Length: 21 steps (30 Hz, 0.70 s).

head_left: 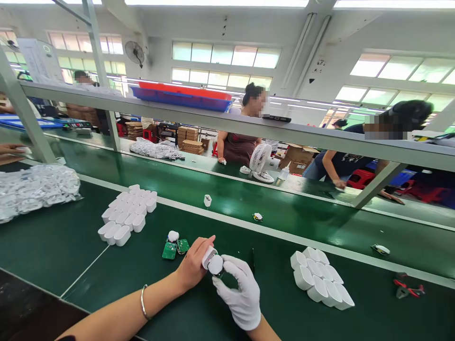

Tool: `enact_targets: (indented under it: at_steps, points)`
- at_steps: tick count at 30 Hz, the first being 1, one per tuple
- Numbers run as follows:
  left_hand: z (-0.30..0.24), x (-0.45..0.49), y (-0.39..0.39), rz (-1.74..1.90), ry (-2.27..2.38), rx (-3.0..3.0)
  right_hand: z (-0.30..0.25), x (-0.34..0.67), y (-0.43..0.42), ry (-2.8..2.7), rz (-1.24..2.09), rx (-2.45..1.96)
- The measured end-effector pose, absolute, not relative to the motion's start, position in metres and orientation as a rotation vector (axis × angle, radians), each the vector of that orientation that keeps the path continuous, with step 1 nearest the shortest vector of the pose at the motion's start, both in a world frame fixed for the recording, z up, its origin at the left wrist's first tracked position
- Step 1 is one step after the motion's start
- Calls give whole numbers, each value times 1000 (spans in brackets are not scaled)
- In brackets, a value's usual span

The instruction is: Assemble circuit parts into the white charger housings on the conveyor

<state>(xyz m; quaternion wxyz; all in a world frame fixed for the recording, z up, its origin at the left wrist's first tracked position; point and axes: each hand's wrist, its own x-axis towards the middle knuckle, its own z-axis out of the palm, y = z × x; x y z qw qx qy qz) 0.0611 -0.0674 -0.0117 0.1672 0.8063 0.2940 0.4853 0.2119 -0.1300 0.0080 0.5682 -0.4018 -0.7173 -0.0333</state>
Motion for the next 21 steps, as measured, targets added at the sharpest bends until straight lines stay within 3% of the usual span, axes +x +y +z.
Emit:
enact_targets:
  at_steps: [12, 16, 21]
  points:
    - [-6, 63, -71, 1444, 869, 2335, 0, 211, -122, -1715, -60, -935]
    - [-5, 64, -68, 1439, 866, 2318, 9, 207, -120, -1645, 267, -1023]
    - [-7, 66, -69, 1303, 787, 2321, 15, 206, -112, -1369, 1034, -953]
